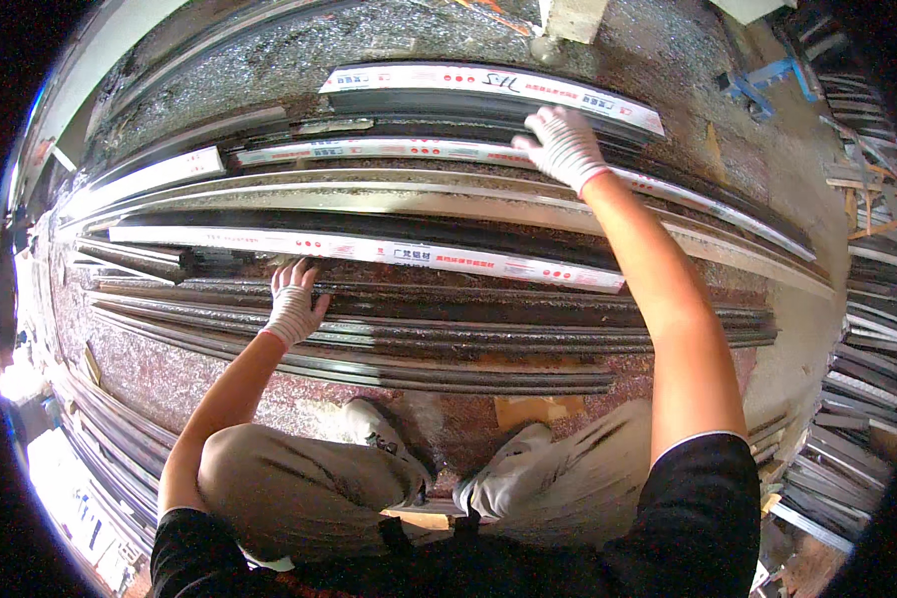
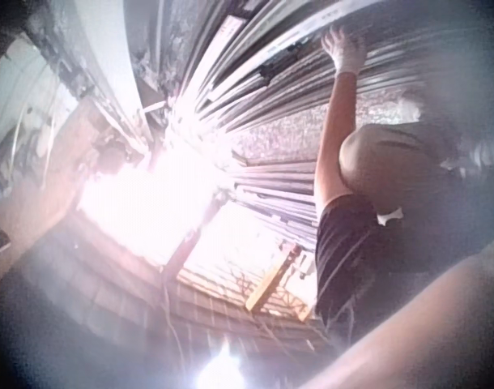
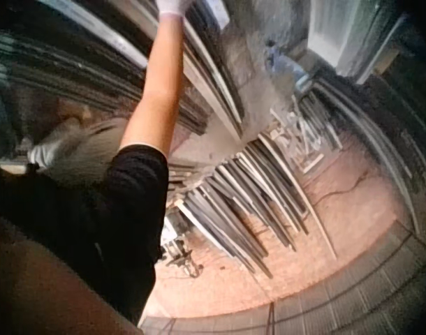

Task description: The person sorts and organizes long metal profiles on the floor, then moves to a cutting machine to cut a profile. The person handles the profiles by hand and uses a cutting machine.

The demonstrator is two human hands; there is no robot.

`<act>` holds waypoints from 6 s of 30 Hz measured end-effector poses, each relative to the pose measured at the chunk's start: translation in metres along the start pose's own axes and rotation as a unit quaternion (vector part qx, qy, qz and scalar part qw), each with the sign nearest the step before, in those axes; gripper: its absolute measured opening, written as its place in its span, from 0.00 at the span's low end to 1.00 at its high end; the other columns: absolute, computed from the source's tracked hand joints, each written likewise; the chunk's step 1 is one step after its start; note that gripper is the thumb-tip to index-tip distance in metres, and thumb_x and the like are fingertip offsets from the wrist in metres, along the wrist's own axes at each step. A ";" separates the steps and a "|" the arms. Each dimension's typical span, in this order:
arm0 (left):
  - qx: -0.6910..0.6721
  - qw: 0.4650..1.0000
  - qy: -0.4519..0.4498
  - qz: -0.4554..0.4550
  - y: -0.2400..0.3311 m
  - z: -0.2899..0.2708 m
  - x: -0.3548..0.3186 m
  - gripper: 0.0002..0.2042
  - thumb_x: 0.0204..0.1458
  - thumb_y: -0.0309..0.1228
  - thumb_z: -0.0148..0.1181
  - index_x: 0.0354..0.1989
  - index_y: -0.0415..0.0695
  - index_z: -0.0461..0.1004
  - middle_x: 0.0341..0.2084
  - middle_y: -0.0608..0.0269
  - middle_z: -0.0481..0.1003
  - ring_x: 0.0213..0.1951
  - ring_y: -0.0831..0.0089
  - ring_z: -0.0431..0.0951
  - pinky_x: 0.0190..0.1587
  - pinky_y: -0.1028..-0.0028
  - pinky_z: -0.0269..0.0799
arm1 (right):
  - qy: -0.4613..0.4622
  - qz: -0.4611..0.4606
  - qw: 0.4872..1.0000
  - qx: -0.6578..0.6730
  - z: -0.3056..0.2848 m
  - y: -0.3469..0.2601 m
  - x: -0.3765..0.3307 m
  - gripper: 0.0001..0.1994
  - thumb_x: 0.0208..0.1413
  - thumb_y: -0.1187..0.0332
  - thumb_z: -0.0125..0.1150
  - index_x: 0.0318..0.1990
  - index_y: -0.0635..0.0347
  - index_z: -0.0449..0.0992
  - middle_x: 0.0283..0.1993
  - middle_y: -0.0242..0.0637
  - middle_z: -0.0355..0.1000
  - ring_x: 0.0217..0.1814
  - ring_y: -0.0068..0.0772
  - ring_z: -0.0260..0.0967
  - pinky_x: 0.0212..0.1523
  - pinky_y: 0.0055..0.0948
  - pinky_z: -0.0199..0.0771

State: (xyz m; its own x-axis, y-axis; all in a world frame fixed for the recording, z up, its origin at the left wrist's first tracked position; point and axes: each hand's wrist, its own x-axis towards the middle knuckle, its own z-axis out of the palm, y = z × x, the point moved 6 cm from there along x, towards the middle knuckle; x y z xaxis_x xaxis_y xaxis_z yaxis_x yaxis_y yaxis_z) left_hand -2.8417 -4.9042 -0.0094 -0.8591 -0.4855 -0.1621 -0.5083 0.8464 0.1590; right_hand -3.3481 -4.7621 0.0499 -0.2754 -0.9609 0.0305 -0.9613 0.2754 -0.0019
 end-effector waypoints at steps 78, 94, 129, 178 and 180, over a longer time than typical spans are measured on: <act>-0.233 0.960 -0.101 -0.117 -0.041 0.025 0.033 0.19 0.57 0.45 0.54 0.51 0.48 0.78 0.45 0.54 0.76 0.50 0.55 0.74 0.55 0.56 0.67 | -0.051 0.103 0.980 0.161 -0.209 0.047 0.009 0.20 0.47 0.59 0.79 0.24 0.62 0.72 0.20 0.40 0.69 0.25 0.26 0.61 0.30 0.37 0.69; -0.940 0.144 0.291 -0.108 0.021 -0.128 0.181 0.49 0.49 0.75 0.52 0.73 0.50 0.60 0.70 0.57 0.63 0.66 0.50 0.66 0.71 0.46 0.55 | -0.013 0.153 0.958 0.244 -0.226 -0.040 -0.101 0.19 0.49 0.60 0.77 0.24 0.63 0.72 0.20 0.38 0.67 0.25 0.28 0.59 0.31 0.37 0.66; -0.893 0.317 0.149 -0.284 0.079 -0.144 0.195 0.15 0.58 0.51 0.58 0.43 0.55 0.75 0.40 0.63 0.79 0.41 0.63 0.78 0.42 0.56 0.72 | -0.024 0.024 0.999 0.025 -0.267 0.052 -0.151 0.41 0.38 0.74 0.77 0.65 0.63 0.65 0.60 0.55 0.69 0.65 0.58 0.65 0.67 0.46 0.65; -0.958 0.160 0.124 -0.204 0.137 -0.058 0.127 0.32 0.49 0.64 0.67 0.53 0.54 0.71 0.54 0.58 0.74 0.59 0.52 0.70 0.60 0.43 0.66 | -0.037 0.161 0.986 -0.029 -0.118 0.100 -0.256 0.46 0.33 0.72 0.79 0.65 0.58 0.61 0.65 0.50 0.62 0.73 0.60 0.53 0.77 0.51 0.48; -0.948 0.176 0.132 -0.229 0.136 -0.059 0.124 0.32 0.50 0.65 0.64 0.52 0.53 0.71 0.51 0.56 0.75 0.55 0.50 0.74 0.58 0.43 0.68 | -0.040 0.146 0.988 -0.013 -0.113 0.105 -0.260 0.45 0.34 0.72 0.79 0.65 0.58 0.62 0.65 0.50 0.62 0.73 0.60 0.53 0.77 0.52 0.48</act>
State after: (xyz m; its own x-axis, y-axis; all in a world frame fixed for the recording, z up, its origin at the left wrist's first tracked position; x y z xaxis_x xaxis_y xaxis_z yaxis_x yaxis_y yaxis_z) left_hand -3.0210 -4.8622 0.0491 -0.5474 -0.6129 -0.5698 0.5813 -0.7683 0.2680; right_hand -3.3762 -4.4797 0.1552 -0.5410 -0.8397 -0.0469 -0.8410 0.5404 0.0262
